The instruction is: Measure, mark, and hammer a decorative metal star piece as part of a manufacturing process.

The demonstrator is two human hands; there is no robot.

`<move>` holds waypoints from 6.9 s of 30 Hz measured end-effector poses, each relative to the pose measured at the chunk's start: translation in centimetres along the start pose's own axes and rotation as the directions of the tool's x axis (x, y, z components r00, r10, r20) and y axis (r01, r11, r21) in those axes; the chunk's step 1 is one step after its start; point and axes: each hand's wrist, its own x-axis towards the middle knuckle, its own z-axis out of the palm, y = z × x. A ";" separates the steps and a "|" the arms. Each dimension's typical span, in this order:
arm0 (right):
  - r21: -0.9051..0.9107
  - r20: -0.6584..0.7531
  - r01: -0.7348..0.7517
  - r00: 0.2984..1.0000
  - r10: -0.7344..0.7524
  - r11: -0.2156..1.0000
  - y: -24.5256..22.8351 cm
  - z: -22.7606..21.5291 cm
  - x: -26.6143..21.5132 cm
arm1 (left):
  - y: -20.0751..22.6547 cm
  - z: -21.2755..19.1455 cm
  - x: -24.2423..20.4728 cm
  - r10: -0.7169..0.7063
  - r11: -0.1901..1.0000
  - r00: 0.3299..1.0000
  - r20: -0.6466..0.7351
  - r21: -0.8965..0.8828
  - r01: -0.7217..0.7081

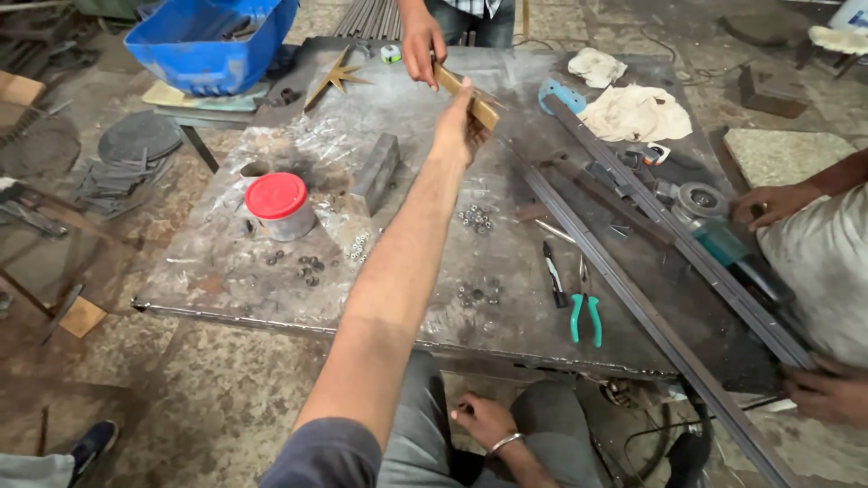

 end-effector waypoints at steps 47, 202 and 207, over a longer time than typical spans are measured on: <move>-0.045 0.128 -0.051 0.990 0.056 0.998 -2.2 -1.9 -1.4 | -0.7 -2.5 -32.9 0.107 0.714 0.950 0.293 -0.688 0.131; 0.944 -0.298 0.257 0.934 -0.198 -0.208 -3.1 -25.9 3.2 | -0.3 5.0 -50.1 0.606 0.338 0.442 0.661 0.289 -0.896; 0.823 -0.555 0.356 0.671 -0.492 -0.442 -2.6 -25.3 6.7 | -0.3 6.1 -50.1 0.609 0.221 0.357 0.708 0.281 -0.934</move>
